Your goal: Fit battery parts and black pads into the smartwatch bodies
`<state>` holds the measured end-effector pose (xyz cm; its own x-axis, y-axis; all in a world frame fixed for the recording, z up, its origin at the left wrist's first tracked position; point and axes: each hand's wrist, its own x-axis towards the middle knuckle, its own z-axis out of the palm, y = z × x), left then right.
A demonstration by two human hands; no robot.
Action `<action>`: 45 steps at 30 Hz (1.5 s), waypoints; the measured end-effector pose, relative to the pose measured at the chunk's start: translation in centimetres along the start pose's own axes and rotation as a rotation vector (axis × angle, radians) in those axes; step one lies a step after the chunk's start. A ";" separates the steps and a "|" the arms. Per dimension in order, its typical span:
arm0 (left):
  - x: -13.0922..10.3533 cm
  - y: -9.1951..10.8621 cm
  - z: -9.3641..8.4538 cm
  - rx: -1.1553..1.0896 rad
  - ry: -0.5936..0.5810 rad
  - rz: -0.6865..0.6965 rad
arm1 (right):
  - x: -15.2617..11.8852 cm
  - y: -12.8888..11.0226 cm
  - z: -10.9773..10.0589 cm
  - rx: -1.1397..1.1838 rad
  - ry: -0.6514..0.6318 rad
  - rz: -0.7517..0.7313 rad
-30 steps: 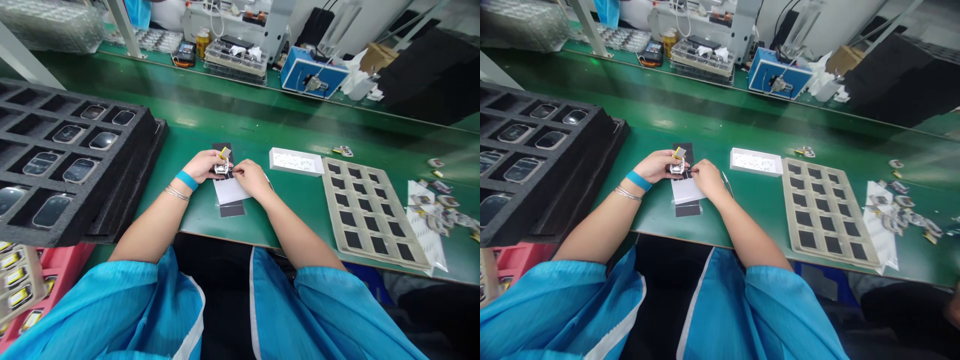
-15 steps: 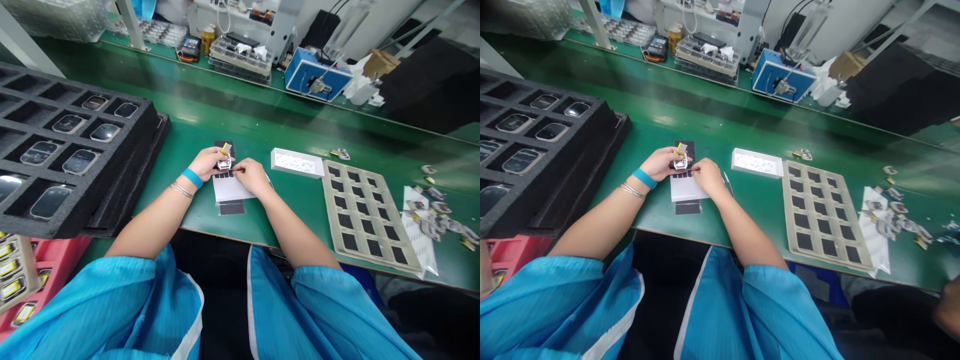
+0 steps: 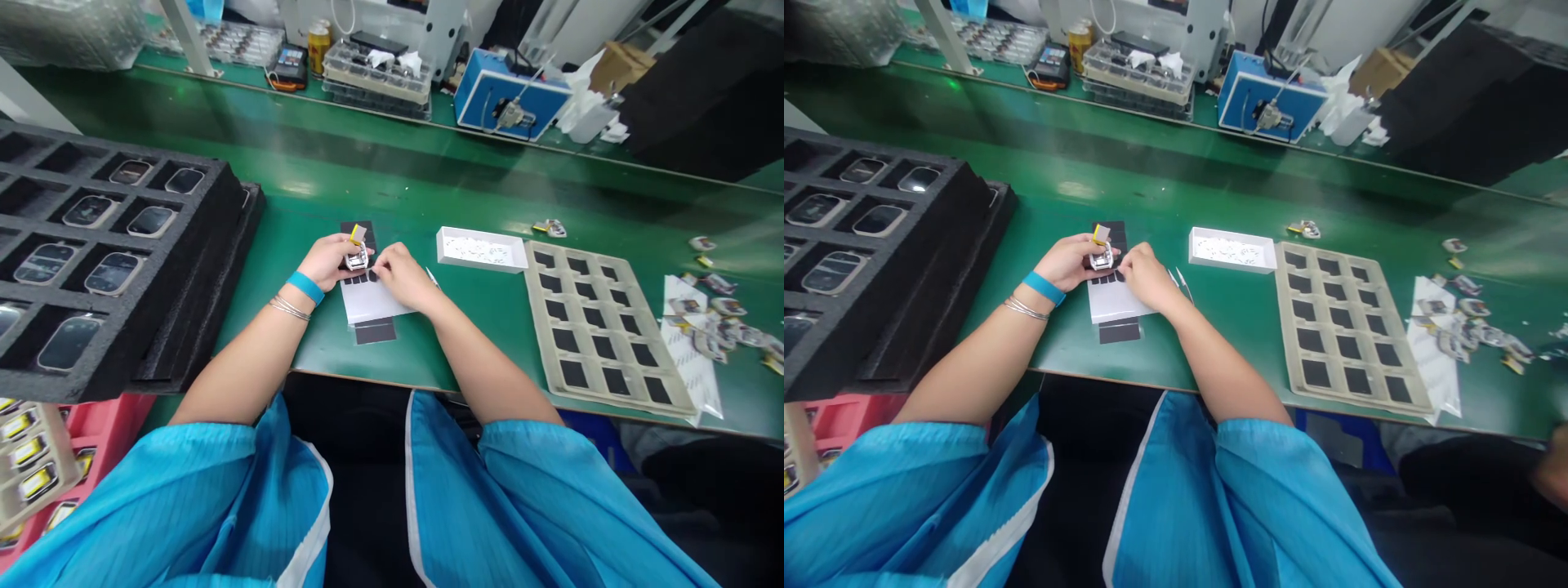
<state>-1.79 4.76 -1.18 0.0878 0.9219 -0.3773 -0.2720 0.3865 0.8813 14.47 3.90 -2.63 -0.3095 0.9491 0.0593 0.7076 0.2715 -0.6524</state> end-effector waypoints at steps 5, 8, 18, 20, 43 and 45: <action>-0.3 0.1 0.5 0.089 0.024 0.049 | -0.7 0.8 -1.6 0.483 0.112 -0.065; -0.8 0.2 0.9 0.106 -0.004 0.060 | -0.8 0.7 -1.4 0.664 0.168 -0.039; -1.5 0.0 1.5 0.120 -0.108 0.039 | -0.7 0.5 -0.6 0.734 0.151 -0.070; -1.5 -0.1 1.5 0.118 -0.104 0.045 | -0.8 0.4 -0.6 0.738 0.158 -0.067; -1.4 -0.1 1.3 0.056 -0.075 0.078 | -1.2 -0.3 0.7 0.057 0.458 -0.258; -1.5 0.0 1.4 0.080 -0.083 0.077 | -0.8 0.1 0.5 0.111 0.471 -0.225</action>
<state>-0.60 3.41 -0.22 0.1494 0.9466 -0.2855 -0.2037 0.3121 0.9280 14.51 3.10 -3.13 -0.1093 0.8454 0.5229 0.5769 0.4823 -0.6592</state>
